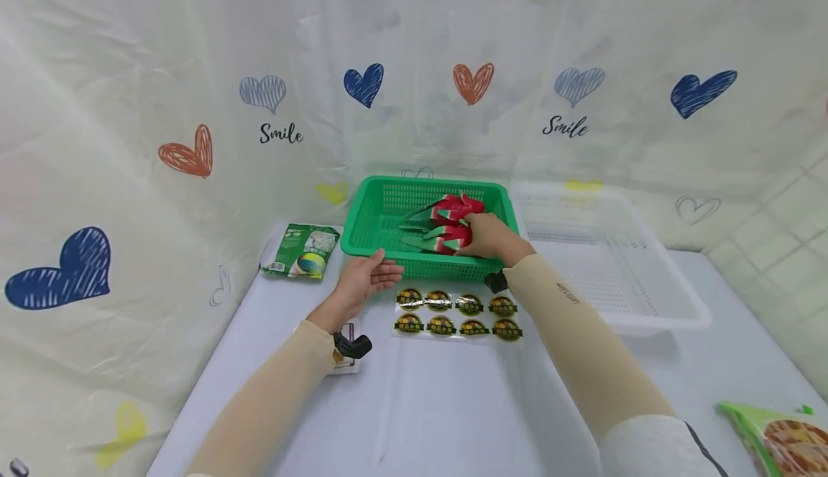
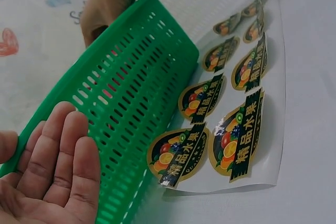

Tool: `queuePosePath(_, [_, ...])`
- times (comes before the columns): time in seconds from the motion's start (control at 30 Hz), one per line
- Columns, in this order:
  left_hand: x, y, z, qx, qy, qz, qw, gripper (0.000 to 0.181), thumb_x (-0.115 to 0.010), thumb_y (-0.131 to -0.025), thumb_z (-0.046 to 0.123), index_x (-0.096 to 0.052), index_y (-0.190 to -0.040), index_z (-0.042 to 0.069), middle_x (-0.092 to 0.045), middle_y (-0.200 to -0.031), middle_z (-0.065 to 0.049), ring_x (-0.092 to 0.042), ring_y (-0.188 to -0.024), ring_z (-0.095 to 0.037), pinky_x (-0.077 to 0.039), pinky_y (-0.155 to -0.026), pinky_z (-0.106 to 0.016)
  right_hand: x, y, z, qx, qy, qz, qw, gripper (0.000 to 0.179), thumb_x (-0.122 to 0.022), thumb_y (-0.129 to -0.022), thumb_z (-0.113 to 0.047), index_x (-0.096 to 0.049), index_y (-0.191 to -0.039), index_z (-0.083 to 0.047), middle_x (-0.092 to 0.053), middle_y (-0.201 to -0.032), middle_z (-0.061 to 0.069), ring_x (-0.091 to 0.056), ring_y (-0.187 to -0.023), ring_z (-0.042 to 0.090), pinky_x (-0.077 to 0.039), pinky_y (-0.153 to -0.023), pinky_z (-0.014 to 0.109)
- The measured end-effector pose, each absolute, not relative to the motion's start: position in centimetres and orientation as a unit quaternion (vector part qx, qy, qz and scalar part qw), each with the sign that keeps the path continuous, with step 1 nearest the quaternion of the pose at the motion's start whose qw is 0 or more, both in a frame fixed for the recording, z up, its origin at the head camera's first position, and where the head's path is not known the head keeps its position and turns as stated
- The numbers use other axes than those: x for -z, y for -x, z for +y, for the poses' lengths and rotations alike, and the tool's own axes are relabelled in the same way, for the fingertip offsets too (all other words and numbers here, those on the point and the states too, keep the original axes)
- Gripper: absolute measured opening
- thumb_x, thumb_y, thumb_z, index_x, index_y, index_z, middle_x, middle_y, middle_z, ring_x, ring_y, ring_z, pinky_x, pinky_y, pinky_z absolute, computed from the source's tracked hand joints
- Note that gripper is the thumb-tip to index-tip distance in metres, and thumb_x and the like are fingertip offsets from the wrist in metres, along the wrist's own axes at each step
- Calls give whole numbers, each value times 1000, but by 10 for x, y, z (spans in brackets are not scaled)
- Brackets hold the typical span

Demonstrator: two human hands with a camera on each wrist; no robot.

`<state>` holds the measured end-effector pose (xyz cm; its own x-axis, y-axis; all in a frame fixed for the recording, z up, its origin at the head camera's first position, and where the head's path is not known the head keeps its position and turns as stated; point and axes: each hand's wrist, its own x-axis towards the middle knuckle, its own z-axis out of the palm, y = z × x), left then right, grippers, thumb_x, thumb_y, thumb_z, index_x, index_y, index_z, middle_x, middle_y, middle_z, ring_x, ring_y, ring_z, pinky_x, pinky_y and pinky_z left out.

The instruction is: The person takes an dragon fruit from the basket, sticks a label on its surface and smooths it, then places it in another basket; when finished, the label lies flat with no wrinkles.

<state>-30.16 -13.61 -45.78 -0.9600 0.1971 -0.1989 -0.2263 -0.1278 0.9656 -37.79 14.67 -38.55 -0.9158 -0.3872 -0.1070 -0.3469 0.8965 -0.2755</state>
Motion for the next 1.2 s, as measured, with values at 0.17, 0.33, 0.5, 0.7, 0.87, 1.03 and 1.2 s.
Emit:
queuePosePath(0.17, [453, 303, -134, -757, 24, 638, 139, 49, -43, -113, 34, -62, -133, -7, -78, -114, -10, -75, -96, -10, -61, -90, -27, 385, 378, 148, 140, 180, 972, 58, 67, -85, -86, -37, -59, -134, 3, -71, -111, 17, -67, -96, 29, -57, -86, 44])
queuePosePath(0.33, [452, 304, -131, -772, 49, 618, 139, 45, -47, -112, 31, -61, -135, -6, -78, -120, -11, -76, -95, -9, -61, -86, -24, 384, 378, 150, 150, 179, 971, 45, 61, -87, -84, -37, -64, -125, 1, -71, -102, 15, -65, -91, 28, -56, -81, 42])
queuePosePath(0.5, [451, 303, -129, -796, 74, 584, 139, 39, -50, -111, 29, -62, -132, -2, -80, -108, -6, -76, -92, -9, -62, -84, -23, 387, 378, 151, 151, 181, 971, 34, 54, -89, -82, -37, -66, -115, 0, -71, -99, 14, -64, -87, 26, -56, -77, 40])
queuePosePath(0.7, [451, 301, -128, -834, 89, 524, 147, 26, -51, -110, 26, -61, -119, 3, -79, -100, -5, -77, -93, -13, -62, -88, -25, 386, 378, 152, 157, 178, 971, 22, 56, -91, -79, -40, -66, -112, -3, -72, -98, 13, -65, -86, 26, -57, -76, 40])
queuePosePath(0.87, [450, 301, -129, -835, 92, 521, 151, 24, -51, -110, 26, -61, -119, 5, -75, -122, -16, -76, -96, -14, -62, -89, -25, 374, 372, 157, 176, 178, 968, 17, 58, -91, -78, -41, -65, -114, -3, -71, -98, 13, -64, -83, 25, -56, -75, 41])
queuePosePath(1.03, [450, 301, -127, -830, 97, 528, 153, 25, -52, -110, 26, -60, -120, 4, -76, -121, -15, -77, -97, -15, -62, -90, -26, 357, 364, 166, 173, 172, 970, 8, 65, -90, -81, -41, -63, -124, -1, -70, -104, 14, -63, -87, 26, -55, -77, 41])
queuePosePath(1.2, [450, 302, -130, -824, 97, 540, 144, 30, -52, -110, 26, -59, -126, 2, -76, -123, -15, -77, -99, -15, -62, -89, -25, 338, 354, 172, 170, 177, 969, -17, 60, -91, -79, -41, -63, -116, -2, -70, -99, 13, -63, -86, 26, -55, -76, 41])
